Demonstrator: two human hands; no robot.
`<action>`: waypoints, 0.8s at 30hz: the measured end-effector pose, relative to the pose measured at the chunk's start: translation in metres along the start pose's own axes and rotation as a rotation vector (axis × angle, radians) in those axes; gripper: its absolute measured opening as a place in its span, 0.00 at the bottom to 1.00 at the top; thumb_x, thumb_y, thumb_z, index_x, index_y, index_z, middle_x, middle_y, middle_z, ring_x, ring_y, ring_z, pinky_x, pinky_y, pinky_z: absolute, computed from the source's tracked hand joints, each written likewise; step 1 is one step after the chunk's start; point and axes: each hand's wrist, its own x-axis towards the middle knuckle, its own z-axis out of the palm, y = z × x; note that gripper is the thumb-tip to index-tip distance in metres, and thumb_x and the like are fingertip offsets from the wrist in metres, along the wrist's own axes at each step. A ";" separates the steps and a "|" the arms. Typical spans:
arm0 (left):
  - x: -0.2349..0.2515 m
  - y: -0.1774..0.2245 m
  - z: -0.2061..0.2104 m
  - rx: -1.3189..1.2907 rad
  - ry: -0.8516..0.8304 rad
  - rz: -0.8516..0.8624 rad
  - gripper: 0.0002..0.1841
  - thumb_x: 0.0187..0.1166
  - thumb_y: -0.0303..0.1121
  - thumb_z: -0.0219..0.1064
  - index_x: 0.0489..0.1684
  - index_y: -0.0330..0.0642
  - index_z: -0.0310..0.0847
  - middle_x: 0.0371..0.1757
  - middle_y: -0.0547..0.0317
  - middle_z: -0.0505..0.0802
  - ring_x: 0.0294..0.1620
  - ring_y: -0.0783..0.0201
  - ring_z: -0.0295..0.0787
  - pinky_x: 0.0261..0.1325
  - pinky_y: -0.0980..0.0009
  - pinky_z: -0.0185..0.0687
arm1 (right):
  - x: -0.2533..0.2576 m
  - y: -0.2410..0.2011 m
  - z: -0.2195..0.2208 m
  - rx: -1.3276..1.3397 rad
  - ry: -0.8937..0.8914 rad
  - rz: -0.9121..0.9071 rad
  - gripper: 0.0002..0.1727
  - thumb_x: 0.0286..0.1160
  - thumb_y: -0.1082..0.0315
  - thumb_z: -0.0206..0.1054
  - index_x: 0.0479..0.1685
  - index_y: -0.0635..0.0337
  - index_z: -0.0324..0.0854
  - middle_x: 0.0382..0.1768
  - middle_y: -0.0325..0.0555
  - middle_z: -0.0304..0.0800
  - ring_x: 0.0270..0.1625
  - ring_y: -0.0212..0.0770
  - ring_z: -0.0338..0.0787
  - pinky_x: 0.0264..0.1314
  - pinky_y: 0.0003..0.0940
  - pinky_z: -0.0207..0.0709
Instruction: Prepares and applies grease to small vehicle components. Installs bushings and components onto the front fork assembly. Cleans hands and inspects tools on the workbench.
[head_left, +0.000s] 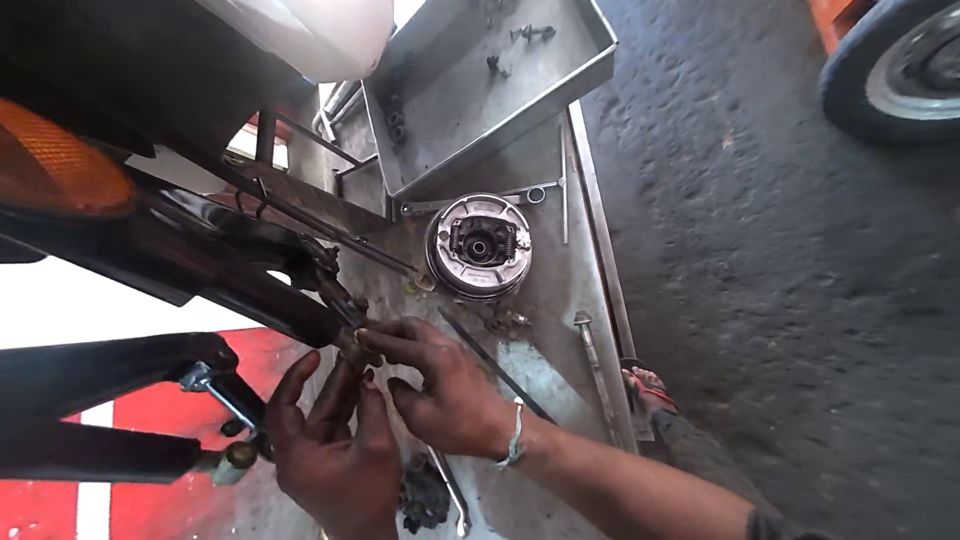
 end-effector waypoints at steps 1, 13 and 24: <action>0.000 0.000 0.000 0.005 -0.007 0.007 0.31 0.59 0.17 0.63 0.68 0.14 0.63 0.59 0.48 0.89 0.43 0.83 0.92 0.46 0.84 0.90 | 0.000 0.000 0.000 -0.004 0.010 -0.005 0.28 0.67 0.83 0.63 0.71 0.63 0.84 0.65 0.54 0.85 0.62 0.45 0.86 0.61 0.39 0.82; -0.002 -0.001 -0.005 -0.085 -0.016 -0.052 0.31 0.63 0.14 0.64 0.70 0.14 0.59 0.55 0.52 0.90 0.43 0.84 0.92 0.47 0.85 0.90 | 0.014 -0.003 -0.008 0.142 -0.020 0.127 0.25 0.67 0.81 0.66 0.69 0.63 0.83 0.56 0.53 0.86 0.51 0.40 0.87 0.52 0.36 0.83; 0.003 -0.009 -0.010 -0.160 -0.027 -0.071 0.31 0.64 0.15 0.63 0.72 0.17 0.59 0.55 0.53 0.92 0.45 0.78 0.94 0.49 0.79 0.92 | -0.010 0.020 0.001 -0.455 0.128 -0.415 0.33 0.49 0.80 0.71 0.67 0.60 0.87 0.63 0.60 0.85 0.63 0.56 0.85 0.62 0.44 0.82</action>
